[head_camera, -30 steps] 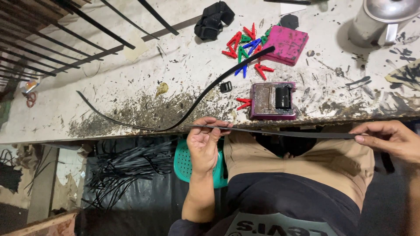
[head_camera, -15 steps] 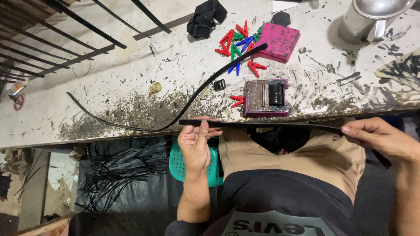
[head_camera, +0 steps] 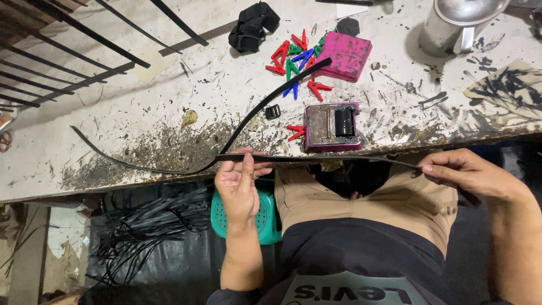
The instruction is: Applying dye to the edges of leather strips using a roller applicator and a manual applicator tool on a workbench.
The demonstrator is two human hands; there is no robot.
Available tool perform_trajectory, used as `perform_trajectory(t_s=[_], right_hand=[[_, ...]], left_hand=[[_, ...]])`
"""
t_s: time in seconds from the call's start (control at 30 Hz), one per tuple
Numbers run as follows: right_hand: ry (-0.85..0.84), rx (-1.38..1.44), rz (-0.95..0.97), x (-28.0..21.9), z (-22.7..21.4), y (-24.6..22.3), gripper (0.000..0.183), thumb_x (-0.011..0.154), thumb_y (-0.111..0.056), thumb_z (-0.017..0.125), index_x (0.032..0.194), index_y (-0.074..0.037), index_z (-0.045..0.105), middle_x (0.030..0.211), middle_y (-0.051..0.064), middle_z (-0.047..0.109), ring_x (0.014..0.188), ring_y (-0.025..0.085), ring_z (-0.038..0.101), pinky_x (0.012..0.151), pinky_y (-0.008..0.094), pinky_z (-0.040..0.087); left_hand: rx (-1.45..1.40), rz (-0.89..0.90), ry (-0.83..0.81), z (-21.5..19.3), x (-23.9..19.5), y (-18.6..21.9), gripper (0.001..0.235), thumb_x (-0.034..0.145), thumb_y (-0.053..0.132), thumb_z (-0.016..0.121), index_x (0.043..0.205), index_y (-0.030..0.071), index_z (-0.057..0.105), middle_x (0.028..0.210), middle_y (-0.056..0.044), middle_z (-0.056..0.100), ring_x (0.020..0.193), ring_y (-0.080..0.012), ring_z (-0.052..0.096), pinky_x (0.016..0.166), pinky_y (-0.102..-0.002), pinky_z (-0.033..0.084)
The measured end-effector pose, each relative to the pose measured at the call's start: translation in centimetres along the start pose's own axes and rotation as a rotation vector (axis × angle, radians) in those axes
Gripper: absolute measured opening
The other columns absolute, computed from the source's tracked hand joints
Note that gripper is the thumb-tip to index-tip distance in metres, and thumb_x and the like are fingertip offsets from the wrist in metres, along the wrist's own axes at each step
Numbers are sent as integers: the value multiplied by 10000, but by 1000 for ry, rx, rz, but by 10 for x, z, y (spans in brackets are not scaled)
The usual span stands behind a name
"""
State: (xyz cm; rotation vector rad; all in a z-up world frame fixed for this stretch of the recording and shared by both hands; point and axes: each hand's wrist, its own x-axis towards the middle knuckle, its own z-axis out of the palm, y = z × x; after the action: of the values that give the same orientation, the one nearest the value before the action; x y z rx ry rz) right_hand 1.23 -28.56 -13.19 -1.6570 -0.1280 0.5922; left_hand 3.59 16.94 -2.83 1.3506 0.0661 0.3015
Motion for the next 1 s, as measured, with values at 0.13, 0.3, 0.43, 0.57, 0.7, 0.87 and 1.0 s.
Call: perform_trajectory(t_s=[0.13, 0.3, 0.43, 0.57, 0.7, 0.87, 1.0], right_hand=[[55, -23, 42, -1, 14, -29, 242, 939, -162, 711, 983, 26, 856, 792, 32, 717, 766, 95, 565, 664, 261, 436], [57, -60, 13, -5, 35, -77, 265, 946, -227, 696, 1042, -44, 863, 598, -31, 562, 533, 58, 374, 470, 253, 261], [-8, -6, -104, -5, 47, -97, 248, 965, -166, 659, 1028, -19, 849, 570, 20, 624, 525, 81, 458, 495, 263, 363], [-38, -82, -108, -5, 48, -110, 250, 955, -170, 663, 946, -37, 874, 588, 99, 758, 600, 129, 614, 567, 321, 535], [-138, -257, -5, 2, 42, -112, 383, 942, -319, 650, 1222, -146, 846, 581, -31, 636, 460, 69, 312, 420, 275, 271], [-233, -384, 82, 7, 43, -114, 483, 963, -427, 496, 1233, -151, 787, 1179, -38, 861, 1064, 86, 788, 906, 251, 579], [-238, -351, 96, 6, 42, -115, 460, 1040, -394, 491, 897, -95, 811, 625, -39, 427, 594, 99, 394, 608, 289, 385]], left_hand=[[-36, -11, -77, -5, 8, 17, 221, 1023, 143, 633, 1172, -18, 608, 1007, -260, 735, 804, -293, 760, 719, -321, 660], [-133, 1, -67, -23, 24, 24, 164, 1023, 55, 644, 1166, -25, 643, 1016, -240, 738, 830, -326, 770, 695, -293, 675], [-97, 17, 75, -55, 52, 26, 164, 1008, 27, 658, 1162, -26, 648, 959, -241, 741, 803, -276, 780, 669, -285, 695], [-62, 33, 220, -83, 81, 36, 169, 994, 43, 695, 1142, -34, 664, 930, -258, 739, 746, -284, 800, 630, -290, 714], [51, 37, 357, -91, 93, 55, 113, 948, 20, 755, 872, 47, 676, 1006, -149, 784, 591, -182, 703, 499, -255, 633], [144, -19, 341, -94, 97, 66, 67, 964, 60, 723, 909, 40, 691, 1049, -124, 789, 549, -141, 671, 516, -219, 633], [113, -17, 317, -97, 95, 65, 55, 968, 57, 713, 921, 49, 684, 1084, -135, 778, 737, -153, 761, 567, -219, 659]])
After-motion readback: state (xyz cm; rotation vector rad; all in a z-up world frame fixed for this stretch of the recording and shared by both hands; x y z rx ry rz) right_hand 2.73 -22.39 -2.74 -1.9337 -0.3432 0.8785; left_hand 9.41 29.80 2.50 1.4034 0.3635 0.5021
